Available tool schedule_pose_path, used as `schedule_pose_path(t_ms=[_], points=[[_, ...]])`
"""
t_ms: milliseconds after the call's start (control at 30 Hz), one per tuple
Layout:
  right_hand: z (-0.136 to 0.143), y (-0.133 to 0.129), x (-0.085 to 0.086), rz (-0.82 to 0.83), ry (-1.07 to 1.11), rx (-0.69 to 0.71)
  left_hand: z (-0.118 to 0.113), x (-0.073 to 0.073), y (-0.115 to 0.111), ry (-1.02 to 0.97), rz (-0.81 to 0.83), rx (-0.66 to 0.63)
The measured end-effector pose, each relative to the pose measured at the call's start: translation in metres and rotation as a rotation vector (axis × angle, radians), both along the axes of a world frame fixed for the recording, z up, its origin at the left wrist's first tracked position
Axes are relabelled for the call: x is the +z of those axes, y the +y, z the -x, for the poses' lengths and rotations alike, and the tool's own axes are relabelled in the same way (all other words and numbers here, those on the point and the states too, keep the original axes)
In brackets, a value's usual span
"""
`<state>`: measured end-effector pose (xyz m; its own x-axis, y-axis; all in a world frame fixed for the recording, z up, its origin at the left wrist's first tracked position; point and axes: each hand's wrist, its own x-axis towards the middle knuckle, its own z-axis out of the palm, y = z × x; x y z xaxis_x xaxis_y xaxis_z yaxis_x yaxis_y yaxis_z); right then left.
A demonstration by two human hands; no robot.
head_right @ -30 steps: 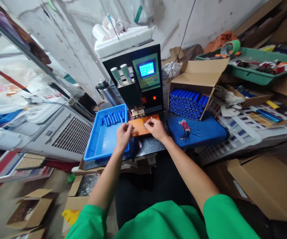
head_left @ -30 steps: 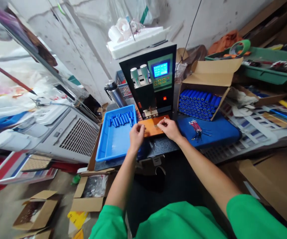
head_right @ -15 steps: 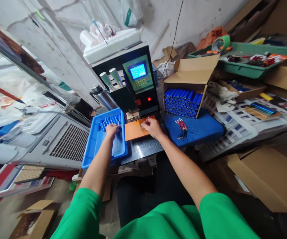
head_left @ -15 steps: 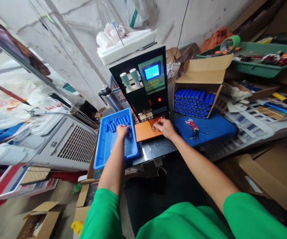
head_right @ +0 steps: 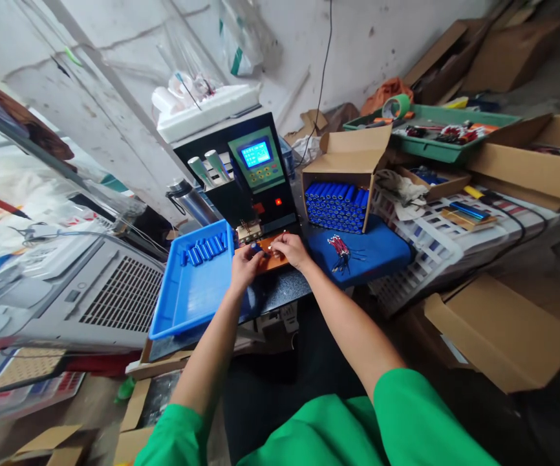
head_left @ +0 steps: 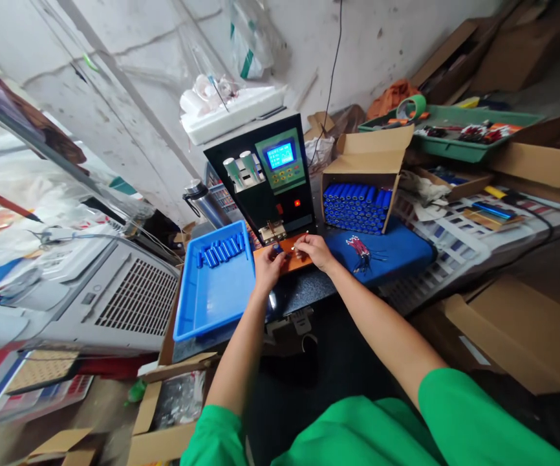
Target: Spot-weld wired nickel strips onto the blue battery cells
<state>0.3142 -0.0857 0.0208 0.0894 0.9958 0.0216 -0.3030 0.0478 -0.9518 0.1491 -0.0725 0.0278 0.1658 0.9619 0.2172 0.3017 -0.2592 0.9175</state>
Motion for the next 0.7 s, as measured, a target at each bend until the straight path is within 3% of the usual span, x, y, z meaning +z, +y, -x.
schedule_pose_path(t_ms=[333,700], points=[[0.004,0.001,0.003,0.0,-0.009,-0.009,-0.004,-0.017,-0.001,-0.001,-0.031,0.021],[0.007,0.006,0.0,-0.007,-0.008,-0.058,-0.01,-0.02,0.003,0.013,-0.026,0.008]])
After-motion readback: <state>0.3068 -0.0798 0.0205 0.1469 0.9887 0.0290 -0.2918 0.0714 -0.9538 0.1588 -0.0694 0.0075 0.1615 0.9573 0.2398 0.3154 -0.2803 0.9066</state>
